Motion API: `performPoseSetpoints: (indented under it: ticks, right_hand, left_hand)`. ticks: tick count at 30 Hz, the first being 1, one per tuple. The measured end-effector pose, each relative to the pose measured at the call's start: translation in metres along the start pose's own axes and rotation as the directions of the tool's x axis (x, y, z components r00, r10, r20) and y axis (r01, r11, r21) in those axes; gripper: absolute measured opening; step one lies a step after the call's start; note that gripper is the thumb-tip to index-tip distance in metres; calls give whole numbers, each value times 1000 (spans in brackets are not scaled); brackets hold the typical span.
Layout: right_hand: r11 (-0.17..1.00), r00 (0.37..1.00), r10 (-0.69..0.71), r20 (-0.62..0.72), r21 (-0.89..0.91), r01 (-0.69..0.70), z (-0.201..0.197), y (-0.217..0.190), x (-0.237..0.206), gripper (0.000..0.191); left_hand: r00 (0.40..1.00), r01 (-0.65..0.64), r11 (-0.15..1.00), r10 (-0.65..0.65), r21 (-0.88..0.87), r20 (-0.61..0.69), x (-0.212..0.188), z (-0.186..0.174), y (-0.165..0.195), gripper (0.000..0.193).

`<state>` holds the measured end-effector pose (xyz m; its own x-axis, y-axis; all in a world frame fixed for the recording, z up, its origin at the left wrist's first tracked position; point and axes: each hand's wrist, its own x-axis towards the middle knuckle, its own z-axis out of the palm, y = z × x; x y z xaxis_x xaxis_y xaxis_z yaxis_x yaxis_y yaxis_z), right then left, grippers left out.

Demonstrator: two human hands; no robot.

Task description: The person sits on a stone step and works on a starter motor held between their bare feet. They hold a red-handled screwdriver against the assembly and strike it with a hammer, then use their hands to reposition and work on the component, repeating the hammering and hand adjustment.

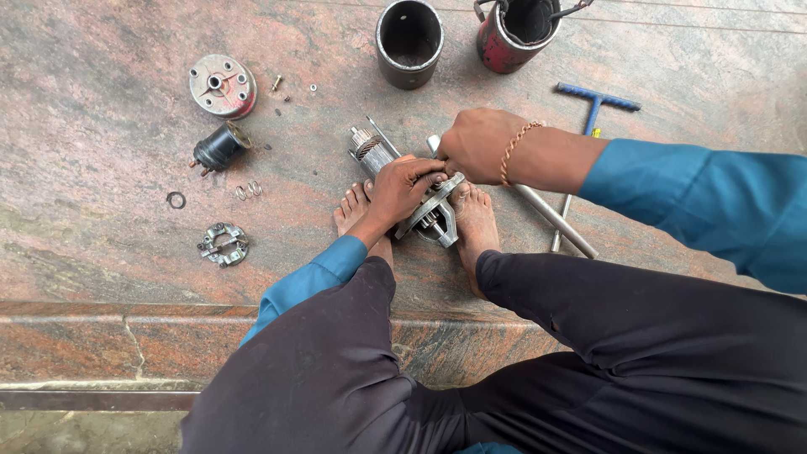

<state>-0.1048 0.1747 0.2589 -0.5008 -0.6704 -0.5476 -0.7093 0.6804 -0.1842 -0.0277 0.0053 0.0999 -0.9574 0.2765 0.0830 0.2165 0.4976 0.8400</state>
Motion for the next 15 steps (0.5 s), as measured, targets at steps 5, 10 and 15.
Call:
performPoseSetpoints:
  ticks: [5, 10, 15]
  right_hand:
    - [749, 802, -580, -142, -481, 456, 1, 0, 0, 9]
    - [807, 834, -515, -200, -440, 393, 1, 1, 1, 18]
    - [997, 998, 69, 5, -26, -69, 0, 2, 2, 45]
  left_hand:
    - [995, -92, 995, 91, -24, -31, -4, 1, -8, 17]
    - [995, -94, 995, 94, -11, -39, -4, 0, -8, 16]
    - [998, -63, 998, 63, -25, -20, -2, -2, 0, 14]
